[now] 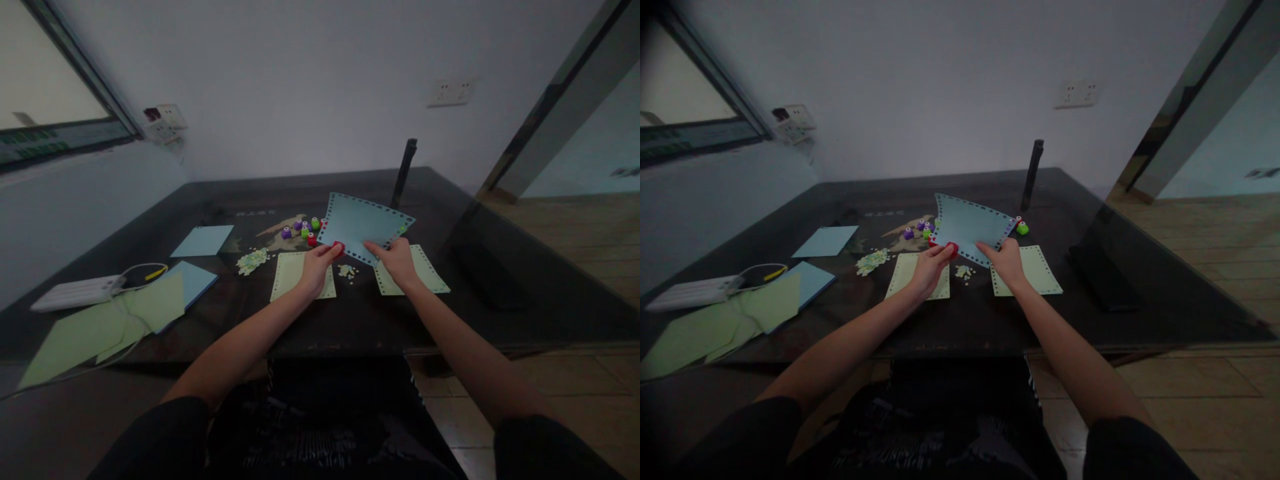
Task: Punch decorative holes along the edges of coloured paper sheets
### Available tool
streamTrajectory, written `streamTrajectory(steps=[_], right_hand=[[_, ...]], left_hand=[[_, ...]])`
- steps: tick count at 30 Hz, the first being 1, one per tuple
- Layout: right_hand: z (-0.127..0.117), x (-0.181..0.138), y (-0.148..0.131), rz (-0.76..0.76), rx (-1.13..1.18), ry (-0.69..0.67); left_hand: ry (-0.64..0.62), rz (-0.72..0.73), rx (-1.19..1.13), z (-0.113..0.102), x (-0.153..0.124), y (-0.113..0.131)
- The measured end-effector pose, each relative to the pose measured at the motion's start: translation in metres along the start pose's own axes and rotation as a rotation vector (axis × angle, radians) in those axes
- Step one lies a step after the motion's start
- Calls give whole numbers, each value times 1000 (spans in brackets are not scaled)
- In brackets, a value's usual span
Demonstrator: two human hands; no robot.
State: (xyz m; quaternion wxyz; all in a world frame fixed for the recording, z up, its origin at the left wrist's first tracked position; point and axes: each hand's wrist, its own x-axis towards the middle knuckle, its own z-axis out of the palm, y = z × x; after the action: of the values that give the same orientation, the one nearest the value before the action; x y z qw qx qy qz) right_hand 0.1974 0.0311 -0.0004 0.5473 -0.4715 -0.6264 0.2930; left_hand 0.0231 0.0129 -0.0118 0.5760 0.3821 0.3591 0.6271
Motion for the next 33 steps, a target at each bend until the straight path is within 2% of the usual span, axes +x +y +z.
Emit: streamTrajectory(steps=[9, 20, 33], right_hand=[[-1, 1, 2, 45, 33, 8], [-10, 7, 8, 51, 104, -80], [-10, 9, 10, 92, 89, -6]], left_hand=[[-16, 1, 17, 0, 0, 1], [-40, 2, -5, 1, -1, 4], [-78, -103, -63, 2, -3, 6]])
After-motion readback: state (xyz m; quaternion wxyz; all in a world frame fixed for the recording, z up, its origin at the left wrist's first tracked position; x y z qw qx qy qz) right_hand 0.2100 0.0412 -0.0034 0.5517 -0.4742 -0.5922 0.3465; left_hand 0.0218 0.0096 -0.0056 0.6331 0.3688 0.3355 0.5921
